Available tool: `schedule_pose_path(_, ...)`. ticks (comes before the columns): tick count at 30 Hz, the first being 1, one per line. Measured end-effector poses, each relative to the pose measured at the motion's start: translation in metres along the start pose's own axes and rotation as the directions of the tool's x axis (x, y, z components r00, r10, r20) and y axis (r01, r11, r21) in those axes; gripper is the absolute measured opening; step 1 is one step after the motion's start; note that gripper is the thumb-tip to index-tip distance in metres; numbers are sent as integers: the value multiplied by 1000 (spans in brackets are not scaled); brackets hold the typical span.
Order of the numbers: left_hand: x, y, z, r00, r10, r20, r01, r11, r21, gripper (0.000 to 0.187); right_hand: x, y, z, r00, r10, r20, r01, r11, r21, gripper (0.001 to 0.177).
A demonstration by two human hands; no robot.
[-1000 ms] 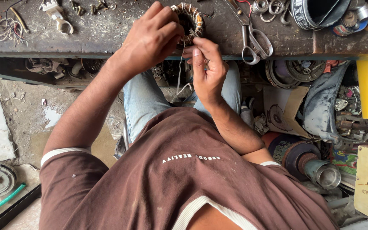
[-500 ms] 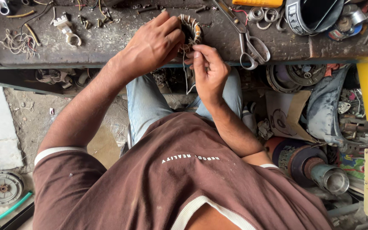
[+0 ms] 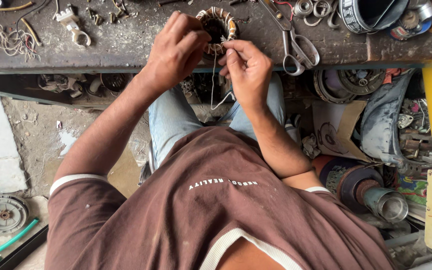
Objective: The person sits cross-legged at a cluttered workbench and wraps a white string around a cylindrical electrical component. They use scissors to cut the string and tie it securely to the component.
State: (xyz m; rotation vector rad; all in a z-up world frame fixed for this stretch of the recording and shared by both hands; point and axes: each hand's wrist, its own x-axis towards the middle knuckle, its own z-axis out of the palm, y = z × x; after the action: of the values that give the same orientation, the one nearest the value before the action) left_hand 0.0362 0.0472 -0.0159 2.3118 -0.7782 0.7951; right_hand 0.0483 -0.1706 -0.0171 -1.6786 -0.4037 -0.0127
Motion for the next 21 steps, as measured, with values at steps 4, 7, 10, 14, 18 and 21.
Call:
schedule_pose_path(4,-2,3,-5,998,-45,-33,42,997,-63,21,10,-3,-6,997,-7,71,6,1000,6,14)
schedule_pose_path(7,-2,7,-7,998,-56,-35,53,995,-89,19,10,-8,-12,994,15,105,-15,1000,-8,13)
schedule_pose_path(10,-4,11,-5,992,-107,-67,101,992,-78,18,11,-12,-12,993,60,102,-53,996,-74,13)
schedule_pose_path(14,-7,15,2,980,-179,-89,171,981,-89,19,10,-15,-3,985,-166,51,173,964,-204,11)
schedule_pose_path(18,-9,20,6,969,-215,-122,202,973,-109,18,7,-20,5,943,-332,34,325,891,-318,13)
schedule_pose_path(21,-11,21,6,963,-233,-133,217,968,-127,17,7,-23,3,947,-316,50,314,888,-335,13)
